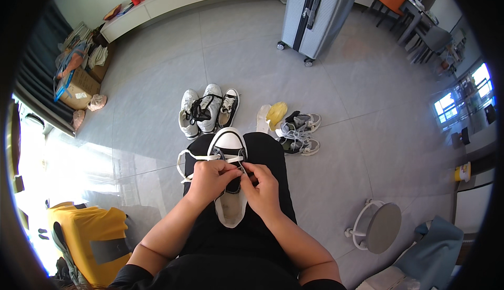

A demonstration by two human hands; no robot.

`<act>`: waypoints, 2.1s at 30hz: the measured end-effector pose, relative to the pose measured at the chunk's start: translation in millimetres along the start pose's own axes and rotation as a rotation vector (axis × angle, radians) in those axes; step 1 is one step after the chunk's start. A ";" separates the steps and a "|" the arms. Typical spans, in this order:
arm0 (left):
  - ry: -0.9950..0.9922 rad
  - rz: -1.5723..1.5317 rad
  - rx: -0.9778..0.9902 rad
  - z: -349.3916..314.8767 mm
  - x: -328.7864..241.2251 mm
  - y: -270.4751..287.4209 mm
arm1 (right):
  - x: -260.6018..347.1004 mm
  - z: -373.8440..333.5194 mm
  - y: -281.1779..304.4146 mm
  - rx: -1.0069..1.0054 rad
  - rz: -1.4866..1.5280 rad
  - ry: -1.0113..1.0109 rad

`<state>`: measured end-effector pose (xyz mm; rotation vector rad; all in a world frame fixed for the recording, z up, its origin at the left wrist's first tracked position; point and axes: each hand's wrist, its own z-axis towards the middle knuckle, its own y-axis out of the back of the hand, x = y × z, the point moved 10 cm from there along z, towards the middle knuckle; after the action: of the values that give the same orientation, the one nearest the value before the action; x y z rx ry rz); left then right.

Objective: The person laces a black sneaker by threading a white lace through the eyelets and pulling it tight.

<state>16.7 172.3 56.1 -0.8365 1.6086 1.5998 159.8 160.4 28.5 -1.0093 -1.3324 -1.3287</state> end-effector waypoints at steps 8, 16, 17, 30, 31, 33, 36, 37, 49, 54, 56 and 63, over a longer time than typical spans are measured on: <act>-0.049 0.106 0.011 4.9 3.4 -7.8 | -14.0 -0.4 -0.8 0.022 0.066 -0.083; 0.036 0.308 0.161 13.8 4.3 -17.9 | -10.9 0.3 0.5 0.018 0.009 -0.050; 0.051 0.325 0.175 13.9 5.3 -19.1 | -8.1 0.5 1.3 0.015 -0.003 -0.045; -0.097 0.244 0.032 8.8 -8.6 -14.9 | -35.0 4.0 1.7 0.045 0.338 -0.403; -0.107 0.244 0.031 8.8 -6.9 -16.9 | -33.7 6.7 2.3 0.040 0.283 -0.377; -0.124 0.257 0.033 7.7 -6.3 -19.4 | -32.6 11.4 2.0 0.029 0.173 -0.326; -0.148 0.253 0.041 4.6 -5.9 -22.1 | -21.4 16.5 4.6 -0.016 0.120 -0.208; -0.158 0.223 0.044 3.6 -4.1 -22.9 | -19.9 16.7 4.8 -0.021 0.101 -0.191; -0.036 0.159 -0.024 4.5 4.5 -24.5 | -32.9 10.3 5.0 -0.038 0.132 -0.337; -0.047 0.187 -0.020 0.7 -12.9 5.9 | -48.2 11.4 15.1 -0.080 0.333 -0.380; -0.052 0.166 -0.002 0.0 -18.2 21.7 | -53.6 9.5 25.6 -0.128 0.425 -0.411; 0.001 0.093 -0.020 5.8 -4.2 64.4 | -93.2 4.8 65.5 -0.288 0.844 -0.513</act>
<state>-34.9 179.5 94.6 -0.7829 1.6565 1.6830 241.4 176.1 -49.6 -1.9333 -0.8707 -0.6273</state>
